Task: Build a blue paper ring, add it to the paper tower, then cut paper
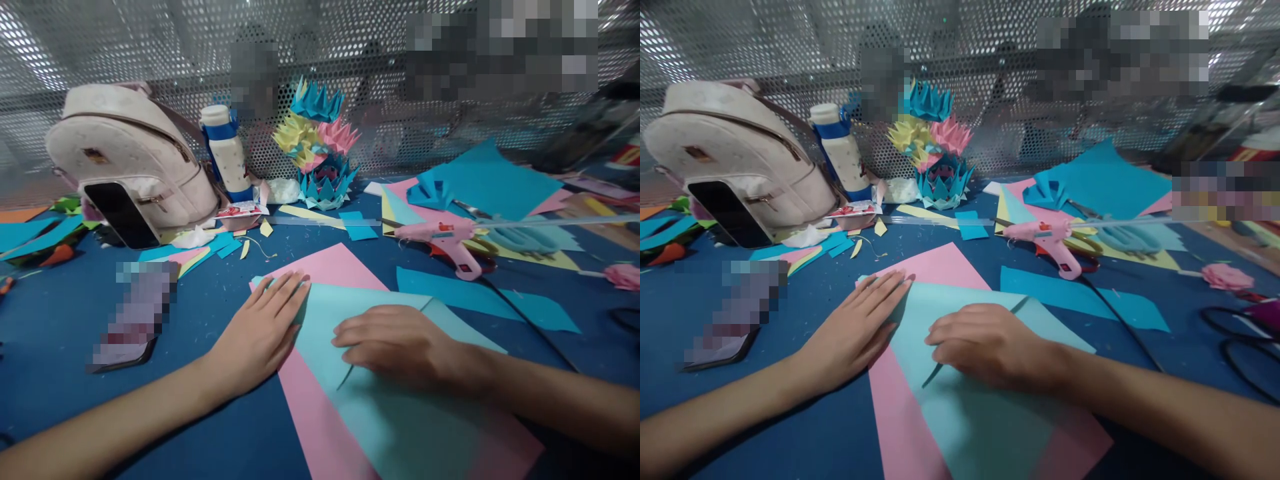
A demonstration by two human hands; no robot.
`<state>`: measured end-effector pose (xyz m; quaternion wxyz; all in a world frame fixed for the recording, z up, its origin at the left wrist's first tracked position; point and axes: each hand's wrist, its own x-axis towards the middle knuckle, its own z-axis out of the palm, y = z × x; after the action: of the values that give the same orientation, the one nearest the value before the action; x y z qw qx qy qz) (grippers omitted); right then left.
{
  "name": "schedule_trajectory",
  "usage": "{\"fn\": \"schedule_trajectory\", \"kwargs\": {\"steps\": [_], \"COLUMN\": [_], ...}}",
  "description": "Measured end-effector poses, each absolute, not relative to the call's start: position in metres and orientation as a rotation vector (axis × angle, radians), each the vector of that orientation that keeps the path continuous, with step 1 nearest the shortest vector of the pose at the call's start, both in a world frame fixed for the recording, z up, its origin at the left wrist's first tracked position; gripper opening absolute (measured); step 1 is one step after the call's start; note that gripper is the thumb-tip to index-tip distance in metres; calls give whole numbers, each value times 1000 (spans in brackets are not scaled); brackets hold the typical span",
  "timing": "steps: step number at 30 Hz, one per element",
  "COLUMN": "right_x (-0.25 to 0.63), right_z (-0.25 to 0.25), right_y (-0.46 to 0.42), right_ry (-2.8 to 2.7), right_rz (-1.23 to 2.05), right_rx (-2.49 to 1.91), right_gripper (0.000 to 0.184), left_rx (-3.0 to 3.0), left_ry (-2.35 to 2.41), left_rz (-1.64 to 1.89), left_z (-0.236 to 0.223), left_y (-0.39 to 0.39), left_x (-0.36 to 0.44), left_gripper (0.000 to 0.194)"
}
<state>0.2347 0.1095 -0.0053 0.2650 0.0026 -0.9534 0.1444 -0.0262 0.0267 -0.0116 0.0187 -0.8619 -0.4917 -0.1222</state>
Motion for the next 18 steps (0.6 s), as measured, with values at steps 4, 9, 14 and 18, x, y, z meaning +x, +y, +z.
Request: {"fn": "schedule_trajectory", "kwargs": {"steps": [4, 9, 14, 18], "right_x": [236, 234, 234, 234], "right_z": [-11, -10, -10, -9], "right_y": [112, 112, 112, 112], "right_ry": [-2560, -2550, -2557, -2575], "right_rz": [423, 457, 436, 420], "right_rx": [6, 13, 12, 22], "right_gripper": [17, 20, 19, 19], "left_rx": [-2673, -2975, -3057, -3145], "left_ry": [-1512, -1703, -1914, -1787], "left_rz": [-666, -779, -762, -665], "left_z": [2, 11, 8, 17], "left_y": [25, 26, 28, 34], "left_x": [-31, -30, -26, -35], "left_gripper": [23, 6, 12, 10]}}
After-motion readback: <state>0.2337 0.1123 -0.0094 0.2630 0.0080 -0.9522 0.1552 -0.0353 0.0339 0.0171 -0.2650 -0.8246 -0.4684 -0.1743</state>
